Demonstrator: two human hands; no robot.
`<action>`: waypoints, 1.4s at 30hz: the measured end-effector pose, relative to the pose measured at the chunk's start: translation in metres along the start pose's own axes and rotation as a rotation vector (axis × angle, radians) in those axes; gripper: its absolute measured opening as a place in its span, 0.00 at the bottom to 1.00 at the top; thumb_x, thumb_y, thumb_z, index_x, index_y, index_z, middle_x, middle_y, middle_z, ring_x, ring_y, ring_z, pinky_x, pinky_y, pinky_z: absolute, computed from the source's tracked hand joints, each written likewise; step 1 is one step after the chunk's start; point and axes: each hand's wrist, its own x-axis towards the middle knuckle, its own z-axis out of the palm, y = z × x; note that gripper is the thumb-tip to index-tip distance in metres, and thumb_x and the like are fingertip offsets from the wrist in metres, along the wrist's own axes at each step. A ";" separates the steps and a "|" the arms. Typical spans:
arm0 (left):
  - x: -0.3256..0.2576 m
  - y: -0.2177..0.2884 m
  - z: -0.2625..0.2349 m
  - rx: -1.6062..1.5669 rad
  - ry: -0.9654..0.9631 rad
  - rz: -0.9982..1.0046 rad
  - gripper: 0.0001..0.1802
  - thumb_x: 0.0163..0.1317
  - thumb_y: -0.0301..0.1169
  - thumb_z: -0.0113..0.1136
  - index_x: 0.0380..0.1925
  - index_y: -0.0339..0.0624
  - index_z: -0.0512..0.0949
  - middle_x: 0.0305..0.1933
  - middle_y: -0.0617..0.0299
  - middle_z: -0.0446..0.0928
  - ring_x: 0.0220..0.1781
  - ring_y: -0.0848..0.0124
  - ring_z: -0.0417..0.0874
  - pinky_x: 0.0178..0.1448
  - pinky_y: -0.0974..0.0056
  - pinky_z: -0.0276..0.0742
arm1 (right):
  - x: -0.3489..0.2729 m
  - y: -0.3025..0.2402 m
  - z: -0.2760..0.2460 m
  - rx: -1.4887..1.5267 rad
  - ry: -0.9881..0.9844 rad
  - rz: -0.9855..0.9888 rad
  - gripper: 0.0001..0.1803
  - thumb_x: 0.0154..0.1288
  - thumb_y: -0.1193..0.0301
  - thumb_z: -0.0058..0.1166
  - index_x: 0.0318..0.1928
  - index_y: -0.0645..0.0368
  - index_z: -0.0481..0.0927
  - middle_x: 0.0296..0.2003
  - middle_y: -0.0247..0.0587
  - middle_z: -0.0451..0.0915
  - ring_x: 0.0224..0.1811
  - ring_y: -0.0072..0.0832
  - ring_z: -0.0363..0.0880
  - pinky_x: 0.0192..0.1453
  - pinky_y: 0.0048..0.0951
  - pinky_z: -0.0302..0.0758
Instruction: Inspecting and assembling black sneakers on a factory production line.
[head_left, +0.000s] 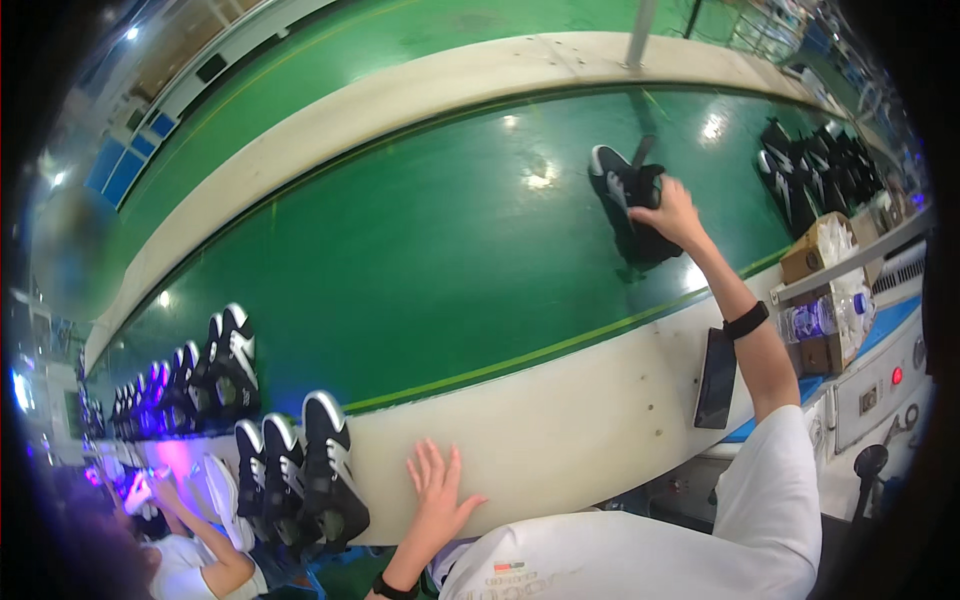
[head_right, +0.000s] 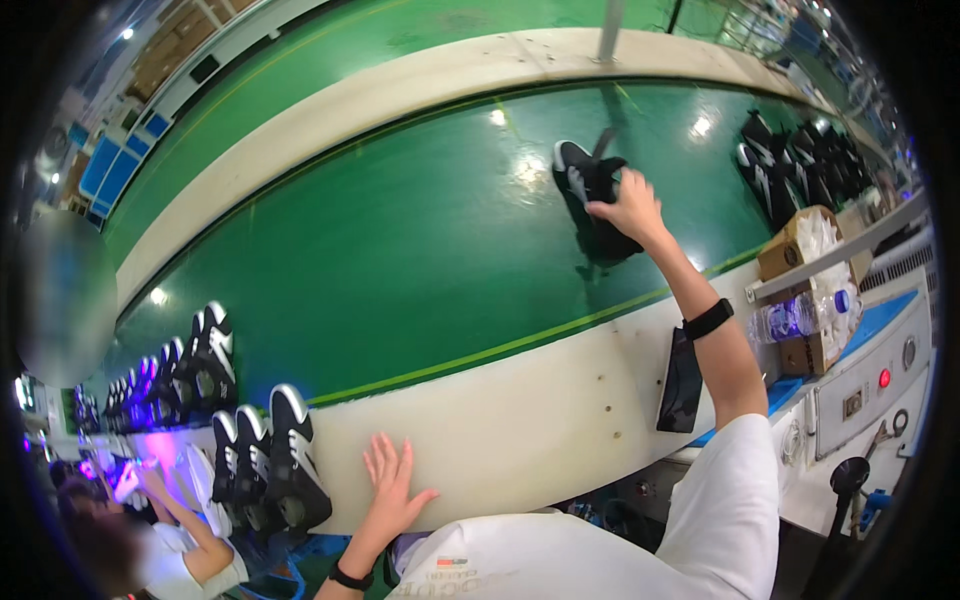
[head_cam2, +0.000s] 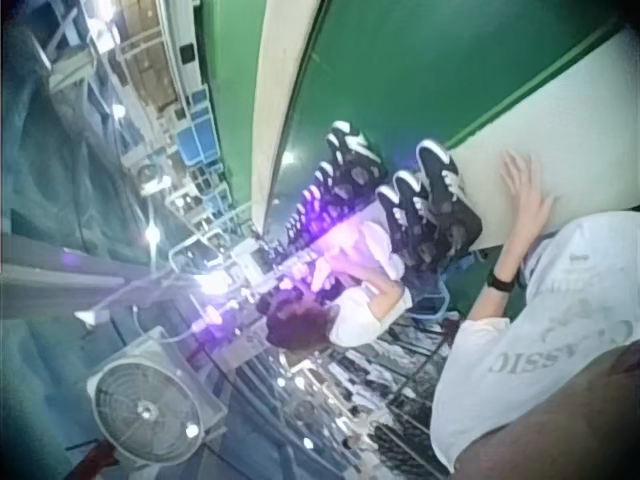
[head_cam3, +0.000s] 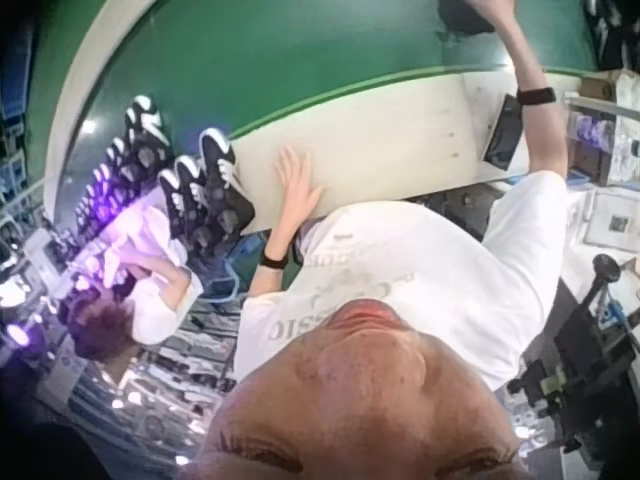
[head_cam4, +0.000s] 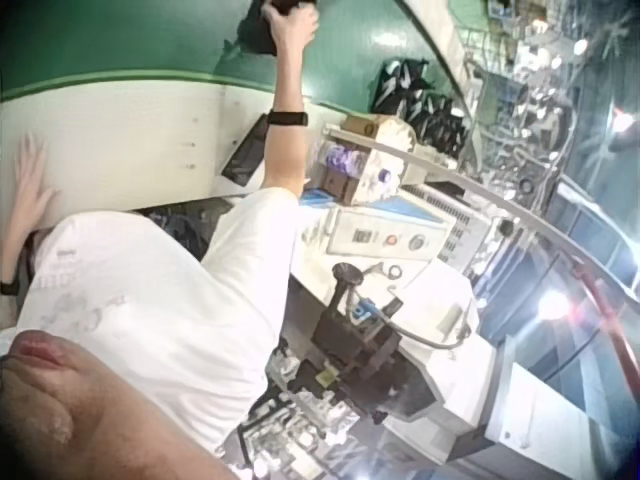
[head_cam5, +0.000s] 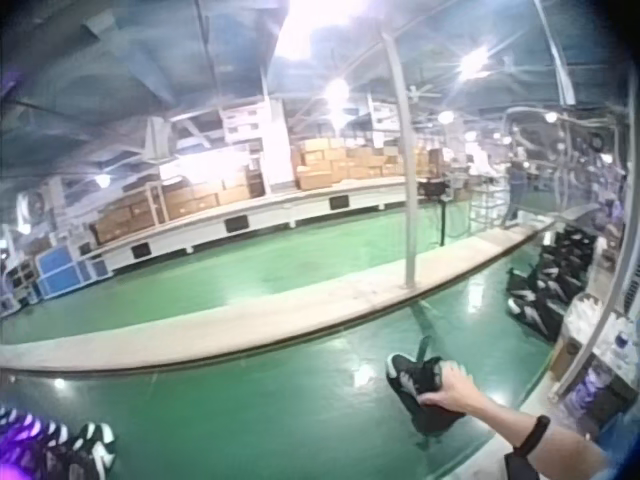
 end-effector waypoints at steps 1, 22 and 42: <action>0.004 -0.001 0.003 -0.020 0.021 -0.009 0.54 0.55 0.45 0.69 0.73 0.32 0.50 0.77 0.28 0.33 0.79 0.32 0.31 0.75 0.31 0.28 | 0.005 0.022 0.018 0.166 -0.078 -0.035 0.51 0.44 0.49 0.74 0.65 0.63 0.67 0.56 0.58 0.76 0.58 0.51 0.76 0.62 0.40 0.72; -0.053 0.031 -0.019 -0.519 0.365 -0.003 0.58 0.59 0.50 0.66 0.74 0.30 0.39 0.71 0.22 0.52 0.70 0.32 0.61 0.71 0.49 0.62 | -0.359 -0.234 -0.114 1.002 -0.838 0.094 0.29 0.60 0.80 0.62 0.62 0.68 0.70 0.52 0.49 0.79 0.49 0.32 0.80 0.49 0.31 0.80; -0.057 0.020 -0.024 -0.701 0.515 -0.080 0.39 0.55 0.26 0.66 0.68 0.38 0.61 0.64 0.40 0.71 0.63 0.43 0.75 0.62 0.50 0.75 | -0.355 -0.295 -0.067 0.975 -0.371 -0.557 0.18 0.50 0.75 0.70 0.43 0.63 0.82 0.41 0.44 0.80 0.45 0.40 0.78 0.50 0.35 0.73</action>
